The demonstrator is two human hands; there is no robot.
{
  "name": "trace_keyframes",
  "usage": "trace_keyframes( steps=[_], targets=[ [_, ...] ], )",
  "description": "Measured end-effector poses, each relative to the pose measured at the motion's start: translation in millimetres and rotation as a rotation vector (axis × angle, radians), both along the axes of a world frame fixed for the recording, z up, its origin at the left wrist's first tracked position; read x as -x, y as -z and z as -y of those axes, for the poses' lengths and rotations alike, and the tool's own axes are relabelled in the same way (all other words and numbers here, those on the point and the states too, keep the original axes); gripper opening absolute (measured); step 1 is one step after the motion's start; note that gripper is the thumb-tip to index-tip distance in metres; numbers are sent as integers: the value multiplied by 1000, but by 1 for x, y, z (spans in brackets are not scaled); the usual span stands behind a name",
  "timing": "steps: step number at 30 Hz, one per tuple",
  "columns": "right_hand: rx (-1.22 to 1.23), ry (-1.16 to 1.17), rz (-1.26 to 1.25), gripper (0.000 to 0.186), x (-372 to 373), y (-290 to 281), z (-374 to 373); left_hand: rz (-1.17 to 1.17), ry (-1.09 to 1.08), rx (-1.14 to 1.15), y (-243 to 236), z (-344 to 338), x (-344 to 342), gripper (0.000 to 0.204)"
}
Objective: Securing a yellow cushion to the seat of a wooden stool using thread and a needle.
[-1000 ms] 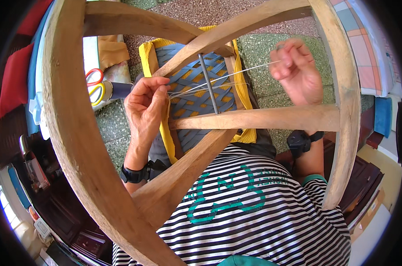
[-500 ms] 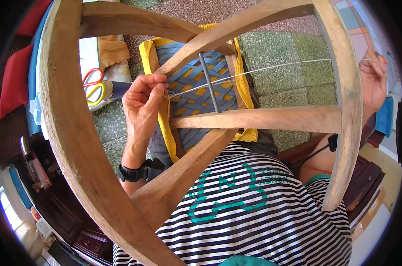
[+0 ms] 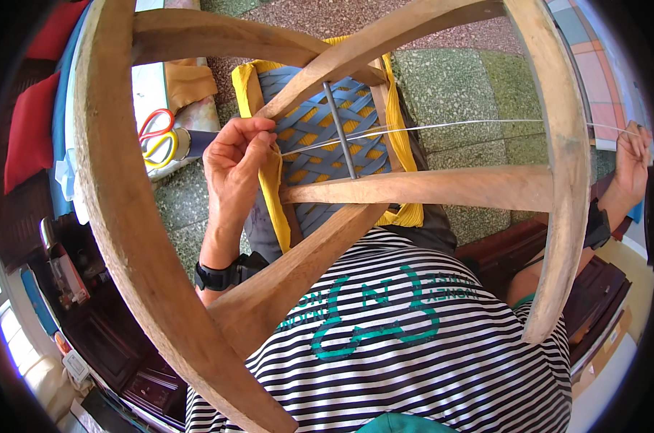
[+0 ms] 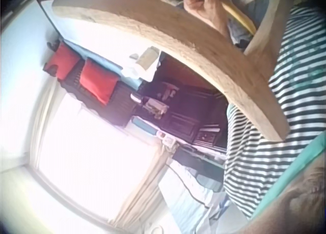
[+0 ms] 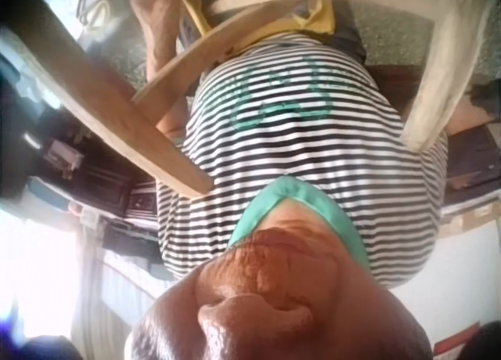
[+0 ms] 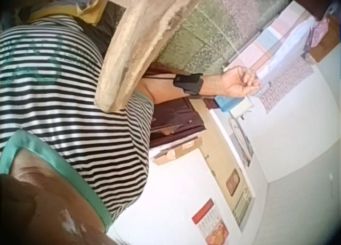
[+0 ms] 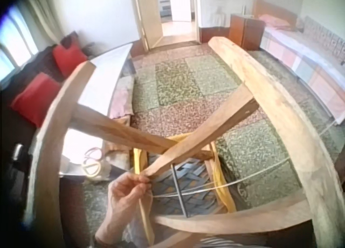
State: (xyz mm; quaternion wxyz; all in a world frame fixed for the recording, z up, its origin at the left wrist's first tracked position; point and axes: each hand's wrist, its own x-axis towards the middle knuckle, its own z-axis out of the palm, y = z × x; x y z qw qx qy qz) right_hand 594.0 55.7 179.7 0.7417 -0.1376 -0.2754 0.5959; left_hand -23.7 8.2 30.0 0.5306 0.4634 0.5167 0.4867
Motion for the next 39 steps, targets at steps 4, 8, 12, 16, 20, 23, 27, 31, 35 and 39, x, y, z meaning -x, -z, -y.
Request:
trace_keyframes(
  steps=[4, 8, 12, 16, 20, 23, 27, 31, 35, 39],
  targets=[
    [149, 195, -34, 10, -29, 6, 2, 108, -95, 22, -12, 4, -5, 9],
    [202, 133, -75, 12, -20, 41, -3, 168, -65, -82, -13, 9, -4, 10],
    [331, 410, 31, 13, 2, 72, -6, 176, -123, -103, -13, 10, -2, 10],
    [345, 453, 41, 16, 32, 77, -3, 27, -163, -124, -12, 12, 4, 10],
    [264, 476, 48, 17, -10, 72, 3, -288, -138, -223, -1, 13, 15, 10],
    [208, 483, 63, 18, -25, 65, 9, -520, -45, -284, -11, 13, 20, 12],
    [143, 420, 45, 14, -24, 59, 15, -720, 94, -232, -15, 17, 24, 14],
    [115, 570, 224, 6, -14, 36, 29, -823, 101, -215, -17, 18, 22, 18],
    [-60, 339, 33, 5, 2, 24, 40, -845, 61, -251, -19, 17, 13, 20],
    [-312, 29, 71, 7, 16, 26, 41, -822, 80, -368, -22, 14, 6, 18]
  ],
)
